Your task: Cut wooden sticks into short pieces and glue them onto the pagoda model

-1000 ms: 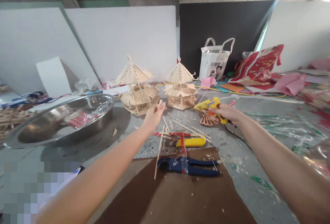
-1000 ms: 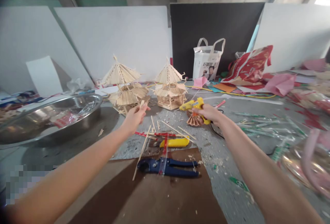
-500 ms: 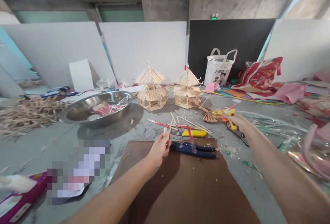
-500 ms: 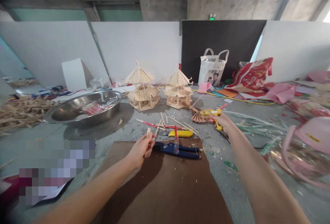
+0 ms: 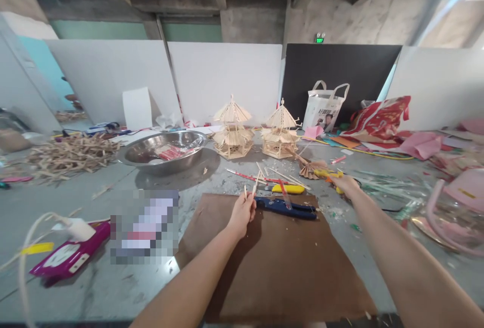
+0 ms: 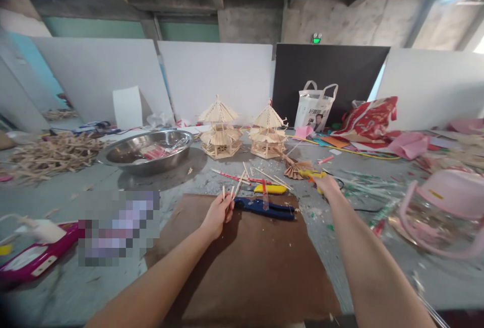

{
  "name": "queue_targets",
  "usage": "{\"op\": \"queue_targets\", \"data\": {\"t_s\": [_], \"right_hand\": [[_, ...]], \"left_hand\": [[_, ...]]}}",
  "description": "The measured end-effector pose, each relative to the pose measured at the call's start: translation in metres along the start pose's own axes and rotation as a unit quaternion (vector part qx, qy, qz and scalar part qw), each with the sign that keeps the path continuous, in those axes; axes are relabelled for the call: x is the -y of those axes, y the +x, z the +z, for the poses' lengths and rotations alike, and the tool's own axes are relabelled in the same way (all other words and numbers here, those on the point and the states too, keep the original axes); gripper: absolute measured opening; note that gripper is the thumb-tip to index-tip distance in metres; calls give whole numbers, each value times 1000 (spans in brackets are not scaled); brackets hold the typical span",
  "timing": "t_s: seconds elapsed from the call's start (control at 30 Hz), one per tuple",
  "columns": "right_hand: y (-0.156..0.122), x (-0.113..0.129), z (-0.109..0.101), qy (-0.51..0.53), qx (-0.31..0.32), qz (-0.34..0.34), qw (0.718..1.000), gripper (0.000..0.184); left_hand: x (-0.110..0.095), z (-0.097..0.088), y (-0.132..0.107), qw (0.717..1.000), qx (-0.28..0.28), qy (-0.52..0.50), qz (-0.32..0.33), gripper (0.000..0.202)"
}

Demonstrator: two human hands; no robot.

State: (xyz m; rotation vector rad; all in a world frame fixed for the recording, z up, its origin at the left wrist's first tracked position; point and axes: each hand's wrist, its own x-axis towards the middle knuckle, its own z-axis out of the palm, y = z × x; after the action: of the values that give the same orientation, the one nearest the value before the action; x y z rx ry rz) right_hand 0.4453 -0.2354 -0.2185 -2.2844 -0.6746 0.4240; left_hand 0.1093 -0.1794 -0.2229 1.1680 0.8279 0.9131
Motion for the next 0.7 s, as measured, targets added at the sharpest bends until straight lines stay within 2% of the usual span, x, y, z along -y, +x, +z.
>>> {"op": "queue_targets", "data": {"t_s": [0.1,0.17,0.2,0.23,0.3,0.4,0.53,0.63,0.7], "right_hand": [[-11,4,-4,-152,-97,29,983,27],[-27,17,-5,-186,-180,-4,966,32],[-39,27,-3,-171,-193,-38,965,32],[-53,38,0,-143,-179,-90,969,30],[-85,63,11,-53,-95,-211,971,26],[-134,94,40,65,30,-312,947,23],[-173,106,82,156,187,-326,914,25],[-177,99,98,188,231,-288,910,27],[-171,93,98,185,226,-287,912,28]], "left_hand": [[0,-4,1,1000,29,2,-5,24],[-2,-6,0,998,53,-8,-19,24],[-3,-6,0,997,65,-16,-27,24],[-4,-6,-1,996,78,-26,-35,25],[-6,-5,-3,992,106,-46,-45,27],[-7,-3,-6,985,155,-60,-47,31],[-7,-3,-10,974,217,-51,-51,31],[-8,-2,-13,969,234,-24,-78,30],[-7,-1,-14,965,242,-1,-102,30]]}}
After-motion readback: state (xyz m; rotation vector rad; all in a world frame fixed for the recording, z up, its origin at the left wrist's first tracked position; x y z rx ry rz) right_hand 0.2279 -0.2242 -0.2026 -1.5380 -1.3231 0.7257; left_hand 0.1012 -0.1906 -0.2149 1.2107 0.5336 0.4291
